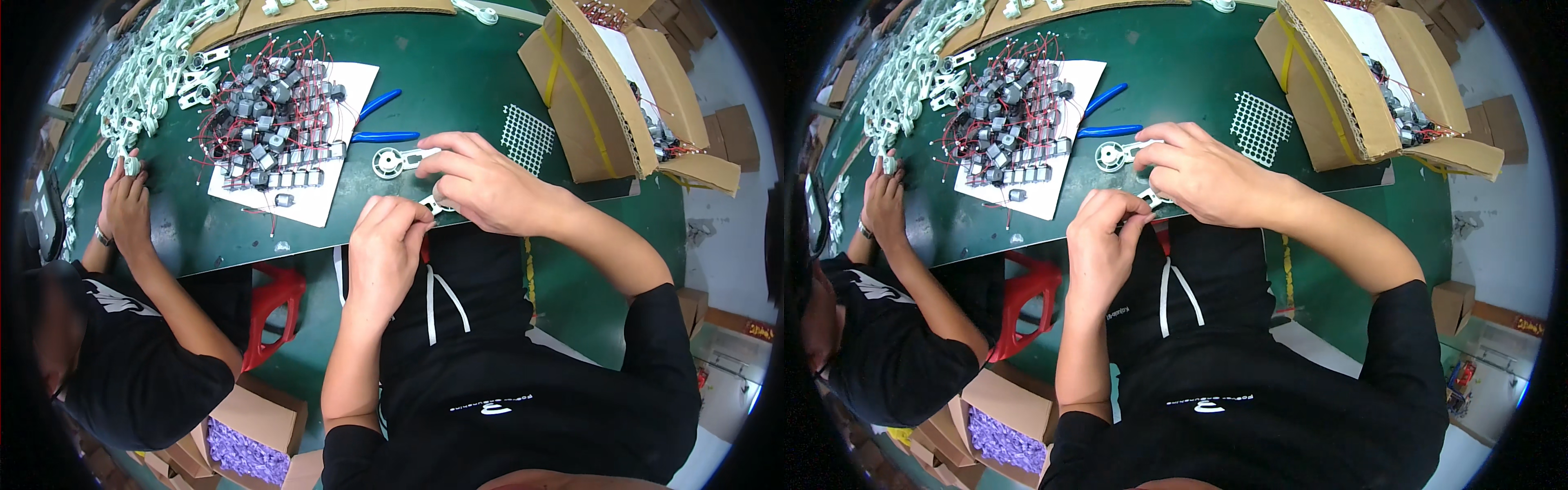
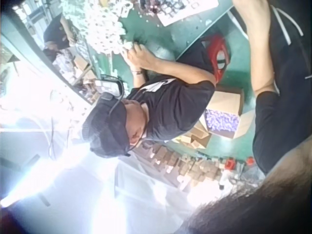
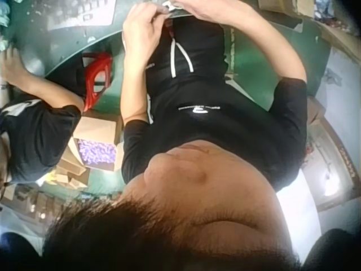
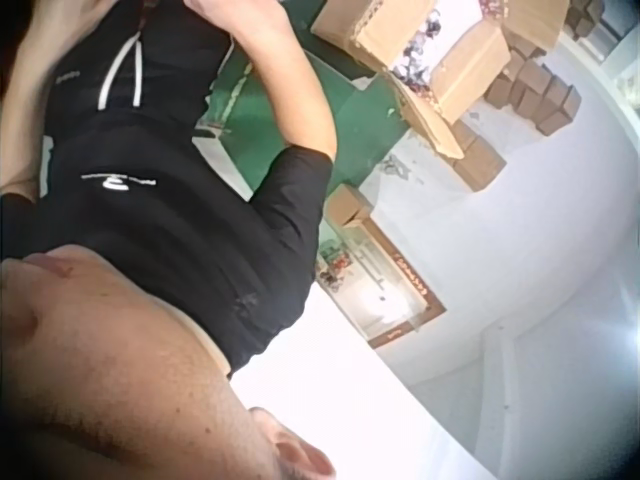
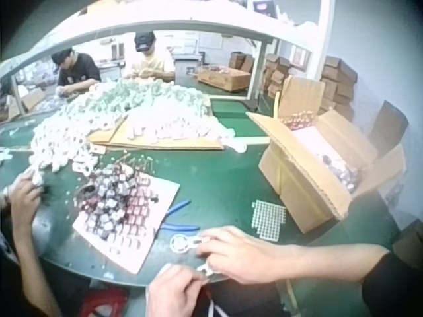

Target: Assemble small electronic motor components into white plastic housings at a factory workbench.

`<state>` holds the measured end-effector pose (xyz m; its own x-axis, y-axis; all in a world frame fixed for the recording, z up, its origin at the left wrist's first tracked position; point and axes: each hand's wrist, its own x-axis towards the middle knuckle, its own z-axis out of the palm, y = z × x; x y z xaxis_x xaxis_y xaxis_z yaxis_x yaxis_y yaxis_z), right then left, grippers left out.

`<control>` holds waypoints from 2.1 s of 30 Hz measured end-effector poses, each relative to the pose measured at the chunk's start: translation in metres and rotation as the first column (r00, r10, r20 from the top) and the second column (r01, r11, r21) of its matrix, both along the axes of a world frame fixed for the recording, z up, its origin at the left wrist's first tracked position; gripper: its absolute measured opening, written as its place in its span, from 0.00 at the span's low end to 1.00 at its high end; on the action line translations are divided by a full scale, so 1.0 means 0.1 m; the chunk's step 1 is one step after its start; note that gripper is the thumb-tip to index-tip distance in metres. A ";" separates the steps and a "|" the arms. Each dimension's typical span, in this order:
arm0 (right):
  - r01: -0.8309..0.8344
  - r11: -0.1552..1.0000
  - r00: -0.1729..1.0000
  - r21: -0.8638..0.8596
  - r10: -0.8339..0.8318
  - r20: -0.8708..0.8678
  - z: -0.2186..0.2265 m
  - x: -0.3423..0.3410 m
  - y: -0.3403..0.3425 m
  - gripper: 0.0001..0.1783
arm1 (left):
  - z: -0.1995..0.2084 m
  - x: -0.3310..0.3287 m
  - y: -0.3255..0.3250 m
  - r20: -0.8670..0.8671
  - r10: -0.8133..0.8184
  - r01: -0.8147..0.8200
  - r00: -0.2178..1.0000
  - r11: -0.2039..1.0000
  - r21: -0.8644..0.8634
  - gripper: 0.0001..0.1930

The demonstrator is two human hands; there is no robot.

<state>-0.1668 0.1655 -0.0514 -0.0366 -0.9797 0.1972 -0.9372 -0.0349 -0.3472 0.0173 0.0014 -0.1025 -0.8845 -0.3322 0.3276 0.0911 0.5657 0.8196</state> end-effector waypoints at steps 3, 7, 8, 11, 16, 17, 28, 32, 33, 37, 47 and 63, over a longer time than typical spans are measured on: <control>0.002 1.000 0.999 0.031 -0.004 0.054 0.08 -0.04 0.02 0.10 | -0.03 0.01 0.00 -0.004 0.008 -0.008 1.000 1.000 -0.004 0.09; 0.053 0.998 0.995 -0.016 -0.051 0.085 0.25 -0.17 0.12 0.15 | -0.02 0.01 -0.01 -0.012 0.005 -0.005 1.000 0.999 0.038 0.08; 0.076 0.997 0.993 -0.032 -0.072 0.090 0.27 -0.21 0.16 0.14 | -0.02 0.01 -0.02 -0.013 0.002 -0.002 1.000 1.000 0.024 0.08; 0.137 0.990 0.988 0.036 -0.139 0.062 0.30 -0.22 0.23 0.12 | -0.01 0.01 -0.03 -0.011 -0.001 0.001 1.000 1.000 0.015 0.09; 0.151 0.986 0.989 0.071 -0.151 -0.006 0.18 -0.05 0.22 0.11 | -0.02 0.01 -0.03 -0.001 -0.006 0.006 1.000 1.000 0.027 0.09; 0.146 0.987 0.989 0.074 -0.144 -0.036 0.17 -0.02 0.20 0.11 | -0.02 0.01 -0.03 -0.002 -0.006 0.006 1.000 1.000 0.028 0.09; 0.054 0.998 0.995 0.023 -0.052 -0.080 0.08 0.06 -0.02 0.10 | 0.00 0.01 -0.01 0.015 -0.001 0.001 1.000 1.000 0.030 0.08; 0.160 0.985 0.987 -0.064 -0.161 -0.008 0.24 -0.15 0.12 0.13 | -0.01 0.03 -0.03 -0.007 0.002 -0.002 1.000 1.000 0.031 0.08; 0.220 0.974 0.975 -0.047 -0.220 0.001 0.29 -0.18 0.17 0.11 | -0.01 0.01 -0.03 -0.012 -0.009 0.009 1.000 0.999 0.033 0.08; 0.300 0.953 0.951 0.036 -0.302 0.069 0.21 -0.30 0.24 0.12 | 0.01 0.01 -0.04 -0.004 -0.009 0.009 1.000 0.999 0.034 0.08; 0.165 0.955 0.974 0.246 -0.198 0.113 0.13 -0.39 -0.22 0.12 | 0.03 0.02 0.01 0.016 -0.009 0.009 1.000 1.000 -0.004 0.08; 0.105 0.918 0.927 0.384 -0.230 0.295 0.07 -0.41 0.11 0.16 | 0.12 0.04 0.08 0.046 0.003 0.006 0.999 0.983 -0.182 0.07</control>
